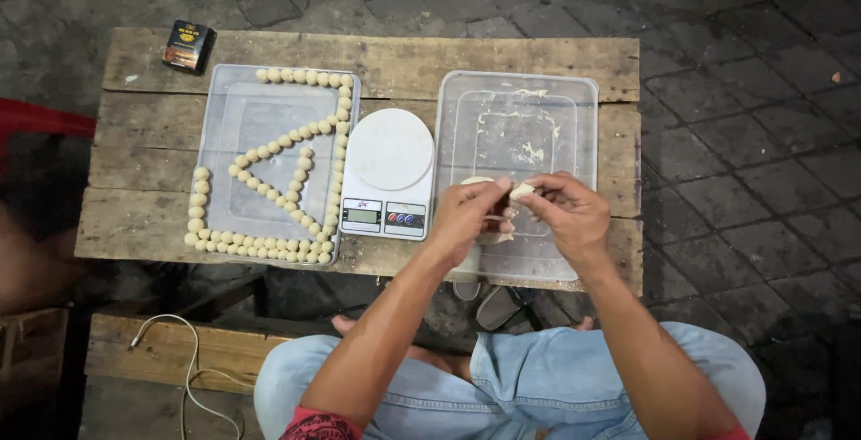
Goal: The person sits on the floor and repeatedly pinches small pieces of dough from a larger mass, rolls them into uniform balls between their palms, and places them into a clear plastic tray. The person occasionally uses a digital scale to check the weight of the dough pieces.
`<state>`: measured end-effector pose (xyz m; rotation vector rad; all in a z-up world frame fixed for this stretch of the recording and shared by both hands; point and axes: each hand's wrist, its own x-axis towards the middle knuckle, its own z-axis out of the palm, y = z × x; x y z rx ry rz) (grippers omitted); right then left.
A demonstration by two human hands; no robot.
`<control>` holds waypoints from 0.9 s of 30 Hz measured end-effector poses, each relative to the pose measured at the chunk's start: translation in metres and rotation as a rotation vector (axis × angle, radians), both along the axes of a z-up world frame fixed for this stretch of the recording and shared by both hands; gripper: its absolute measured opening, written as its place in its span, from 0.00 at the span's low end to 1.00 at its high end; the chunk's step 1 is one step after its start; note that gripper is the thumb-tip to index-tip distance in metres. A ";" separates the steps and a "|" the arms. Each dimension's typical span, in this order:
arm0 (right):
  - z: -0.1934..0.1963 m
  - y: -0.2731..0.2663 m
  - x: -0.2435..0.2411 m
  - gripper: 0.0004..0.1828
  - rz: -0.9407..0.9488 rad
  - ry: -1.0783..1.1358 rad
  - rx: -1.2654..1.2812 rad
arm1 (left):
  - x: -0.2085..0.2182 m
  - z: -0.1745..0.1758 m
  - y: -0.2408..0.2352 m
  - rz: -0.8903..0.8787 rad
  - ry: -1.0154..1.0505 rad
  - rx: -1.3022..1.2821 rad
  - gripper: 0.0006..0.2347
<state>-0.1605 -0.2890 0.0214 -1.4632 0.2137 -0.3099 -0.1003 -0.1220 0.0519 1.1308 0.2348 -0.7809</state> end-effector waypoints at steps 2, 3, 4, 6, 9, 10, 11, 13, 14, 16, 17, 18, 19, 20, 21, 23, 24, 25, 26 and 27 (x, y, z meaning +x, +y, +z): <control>0.017 0.005 0.001 0.12 -0.140 -0.084 -0.365 | -0.003 0.002 -0.007 0.019 0.016 -0.001 0.12; 0.017 0.006 -0.001 0.12 -0.135 -0.086 -0.366 | -0.004 0.002 -0.008 0.024 0.015 -0.002 0.12; 0.017 0.007 -0.003 0.12 -0.132 -0.141 -0.489 | -0.007 0.001 -0.010 0.009 -0.049 0.029 0.13; 0.024 0.014 -0.006 0.11 -0.126 -0.197 -0.613 | -0.009 0.006 -0.010 -0.004 -0.111 0.058 0.15; 0.034 0.026 -0.006 0.15 -0.033 -0.173 -0.605 | -0.003 0.014 -0.002 0.050 -0.073 0.069 0.16; 0.031 0.026 -0.005 0.18 -0.046 -0.136 -0.537 | 0.001 0.010 0.001 0.068 -0.117 0.080 0.16; 0.027 0.026 -0.004 0.21 -0.058 -0.100 -0.469 | 0.005 0.007 0.004 0.086 -0.162 0.090 0.17; 0.016 0.016 -0.001 0.20 -0.054 -0.083 -0.423 | 0.001 0.014 0.005 0.081 -0.185 0.095 0.18; 0.011 0.011 0.001 0.19 -0.057 -0.066 -0.376 | 0.000 0.018 0.005 0.068 -0.208 0.100 0.20; 0.007 0.006 0.002 0.17 -0.049 -0.063 -0.380 | 0.001 0.004 0.001 0.051 -0.238 0.122 0.15; 0.005 0.004 0.002 0.14 -0.041 -0.059 -0.384 | 0.001 -0.004 -0.001 0.033 -0.266 0.144 0.11; 0.008 0.005 0.001 0.14 -0.041 -0.059 -0.383 | -0.001 0.014 0.000 0.033 -0.266 0.145 0.11; 0.011 0.006 0.000 0.12 -0.053 -0.062 -0.403 | -0.003 0.031 0.001 0.033 -0.289 0.167 0.16; 0.013 0.006 0.000 0.11 -0.067 -0.066 -0.423 | -0.005 0.049 0.002 0.031 -0.314 0.188 0.21; 0.013 0.011 -0.002 0.11 -0.069 -0.067 -0.421 | -0.009 0.043 -0.002 0.030 -0.315 0.190 0.21; 0.012 0.019 -0.005 0.10 -0.081 -0.250 -0.648 | -0.018 0.032 -0.011 0.012 -0.158 -0.085 0.18; 0.018 0.019 -0.005 0.10 -0.081 -0.250 -0.648 | -0.017 0.007 -0.015 0.013 -0.158 -0.086 0.18; 0.023 0.019 -0.005 0.10 -0.075 -0.270 -0.760 | -0.016 -0.019 -0.020 0.070 -0.092 -0.176 0.16; 0.028 0.019 -0.006 0.11 -0.070 -0.289 -0.873 | -0.015 -0.044 -0.025 0.125 -0.026 -0.265 0.14; 0.035 0.022 -0.004 0.11 -0.071 -0.289 -0.873 | -0.014 -0.034 -0.023 0.125 -0.026 -0.266 0.14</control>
